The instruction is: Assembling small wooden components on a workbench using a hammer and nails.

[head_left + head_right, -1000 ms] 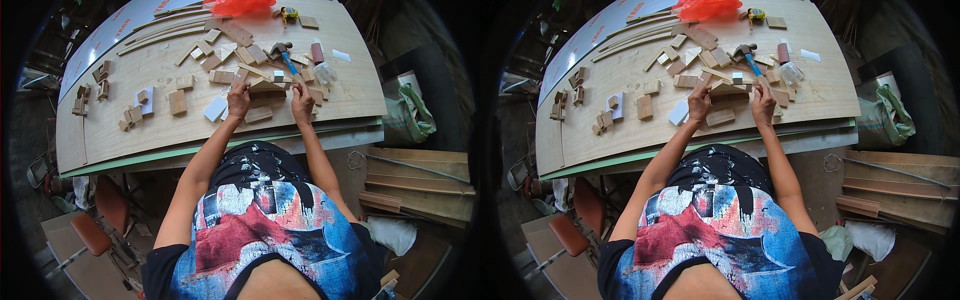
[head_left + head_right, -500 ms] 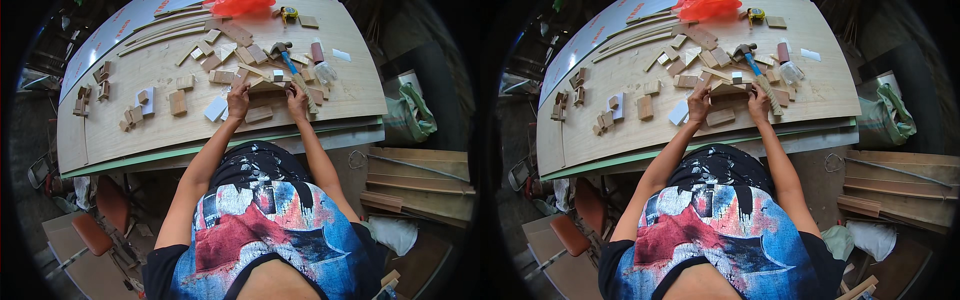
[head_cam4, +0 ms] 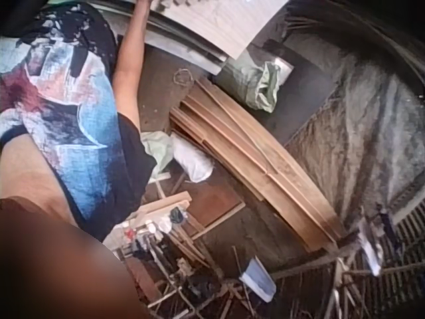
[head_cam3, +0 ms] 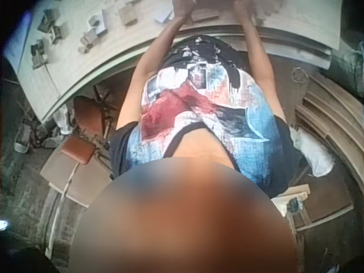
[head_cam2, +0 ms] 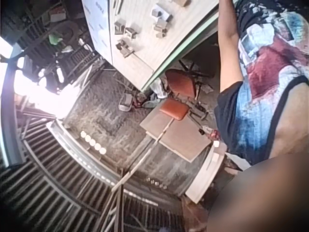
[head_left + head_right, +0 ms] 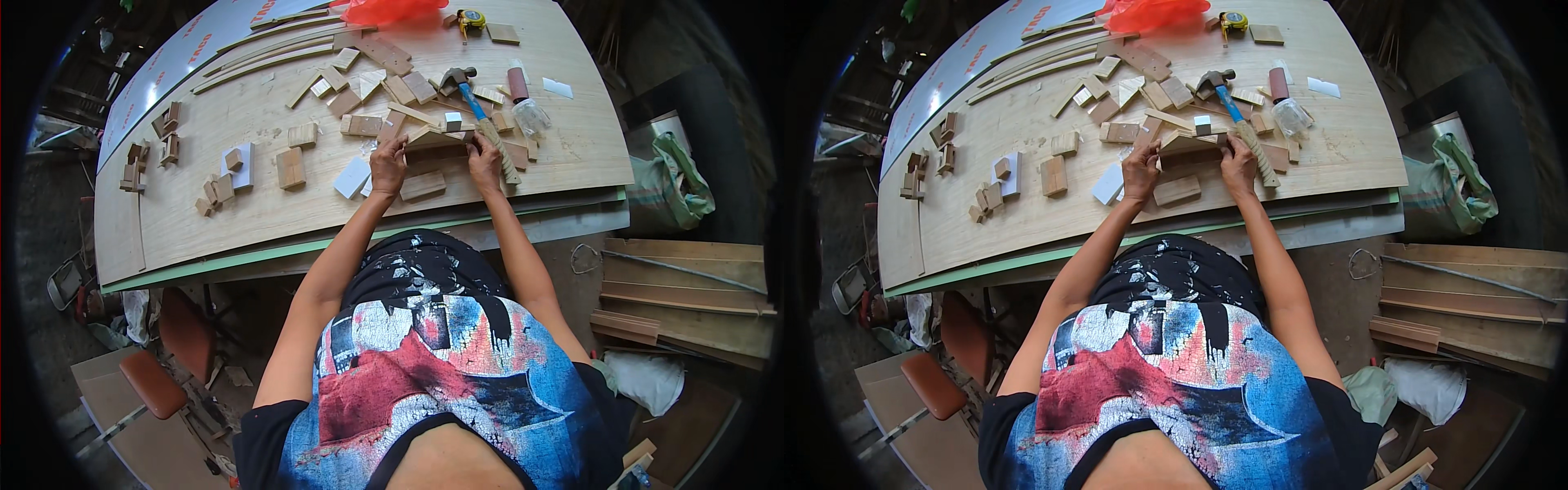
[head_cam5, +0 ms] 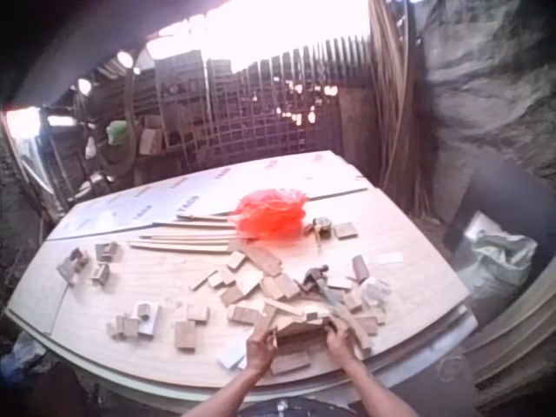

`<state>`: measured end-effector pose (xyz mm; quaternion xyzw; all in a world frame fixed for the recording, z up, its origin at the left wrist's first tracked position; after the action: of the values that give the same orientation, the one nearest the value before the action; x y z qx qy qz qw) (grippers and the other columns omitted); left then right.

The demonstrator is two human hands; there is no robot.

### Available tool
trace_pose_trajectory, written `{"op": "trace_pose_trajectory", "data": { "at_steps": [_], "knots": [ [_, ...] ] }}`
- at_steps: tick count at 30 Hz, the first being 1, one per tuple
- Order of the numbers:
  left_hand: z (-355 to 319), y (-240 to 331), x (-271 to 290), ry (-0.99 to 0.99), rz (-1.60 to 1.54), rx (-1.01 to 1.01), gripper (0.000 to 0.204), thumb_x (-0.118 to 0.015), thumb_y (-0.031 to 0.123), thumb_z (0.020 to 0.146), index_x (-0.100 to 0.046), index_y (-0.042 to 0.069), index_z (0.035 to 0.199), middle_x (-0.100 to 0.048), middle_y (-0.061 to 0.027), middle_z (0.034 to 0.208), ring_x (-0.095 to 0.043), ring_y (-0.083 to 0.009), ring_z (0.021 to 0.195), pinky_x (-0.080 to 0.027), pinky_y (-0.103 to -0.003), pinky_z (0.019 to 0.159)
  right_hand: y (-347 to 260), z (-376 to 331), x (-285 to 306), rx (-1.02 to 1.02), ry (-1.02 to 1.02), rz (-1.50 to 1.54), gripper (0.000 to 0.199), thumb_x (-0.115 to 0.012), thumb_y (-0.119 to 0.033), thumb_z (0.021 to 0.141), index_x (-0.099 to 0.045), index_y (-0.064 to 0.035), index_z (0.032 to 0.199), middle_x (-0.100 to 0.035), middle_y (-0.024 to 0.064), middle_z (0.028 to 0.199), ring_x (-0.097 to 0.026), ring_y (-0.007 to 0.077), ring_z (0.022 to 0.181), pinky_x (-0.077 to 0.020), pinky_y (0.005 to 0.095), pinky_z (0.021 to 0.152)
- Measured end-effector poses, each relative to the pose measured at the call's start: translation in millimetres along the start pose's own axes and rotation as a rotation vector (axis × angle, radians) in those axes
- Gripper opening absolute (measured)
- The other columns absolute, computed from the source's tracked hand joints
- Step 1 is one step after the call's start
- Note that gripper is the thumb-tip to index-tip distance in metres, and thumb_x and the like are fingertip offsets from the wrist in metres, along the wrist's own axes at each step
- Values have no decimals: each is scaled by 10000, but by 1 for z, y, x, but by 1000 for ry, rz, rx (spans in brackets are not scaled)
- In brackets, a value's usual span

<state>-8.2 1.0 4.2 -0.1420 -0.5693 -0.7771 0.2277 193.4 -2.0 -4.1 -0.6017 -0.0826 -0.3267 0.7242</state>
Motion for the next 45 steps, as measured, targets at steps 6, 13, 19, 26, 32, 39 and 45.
{"op": "trace_pose_trajectory", "data": {
  "at_steps": [6,13,19,26,32,39,45],
  "knots": [
    [1,1,0,7,7,-13,281,-540,-38,680,-600,60,937,-583,-127,827,-566,-279,738,-449,-325,674,-5,4,2,17,0,25,236,-523,8,697,-573,32,926,-587,169,893,-563,295,845,-433,318,755],
    [2,-2,-1,-2,18,8,276,-543,-34,680,-600,57,935,-582,-129,823,-564,-281,733,-448,-326,671,-5,6,2,26,-6,24,227,-517,15,698,-575,34,917,-587,169,884,-566,297,831,-438,315,739],
    [1,-2,-2,14,-33,7,260,-541,-32,683,-601,52,922,-582,-129,825,-564,-279,736,-448,-326,671,-2,4,1,30,15,16,230,-523,3,700,-577,32,922,-584,174,911,-559,303,863,-430,322,773],
    [2,5,2,1,17,1,258,-535,-36,685,-598,46,922,-580,-132,820,-562,-280,733,-448,-327,672,-1,1,1,64,31,-53,250,-549,-45,726,-565,51,956,-592,186,910,-579,280,854,-439,300,762],
    [2,3,-1,5,6,0,264,-534,-38,681,-598,46,923,-580,-132,813,-562,-279,731,-449,-326,669,5,1,-1,77,47,-31,251,-547,-38,724,-559,63,953,-585,189,932,-570,286,876,-431,299,782],
    [2,-2,-3,14,-33,17,268,-528,-43,678,-599,43,921,-583,-128,798,-566,-264,719,-451,-315,669,1,0,-1,61,46,-4,247,-549,-25,720,-556,68,949,-577,187,961,-557,276,915,-422,303,803],
    [1,0,-4,20,-22,17,267,-523,-48,680,-599,41,920,-583,-128,794,-566,-260,712,-453,-313,664,4,-2,-2,47,55,10,254,-552,-29,721,-554,67,956,-575,182,968,-555,278,917,-417,298,814]
  ]
}}
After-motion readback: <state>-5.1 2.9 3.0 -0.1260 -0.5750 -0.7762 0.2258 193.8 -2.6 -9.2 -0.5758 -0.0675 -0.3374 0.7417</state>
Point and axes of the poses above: each hand's wrist, its own z-axis towards the middle knuckle, its own x-axis out of the back of the hand, y = z × x, the point moved 3 cm from there along z, towards the middle knuckle
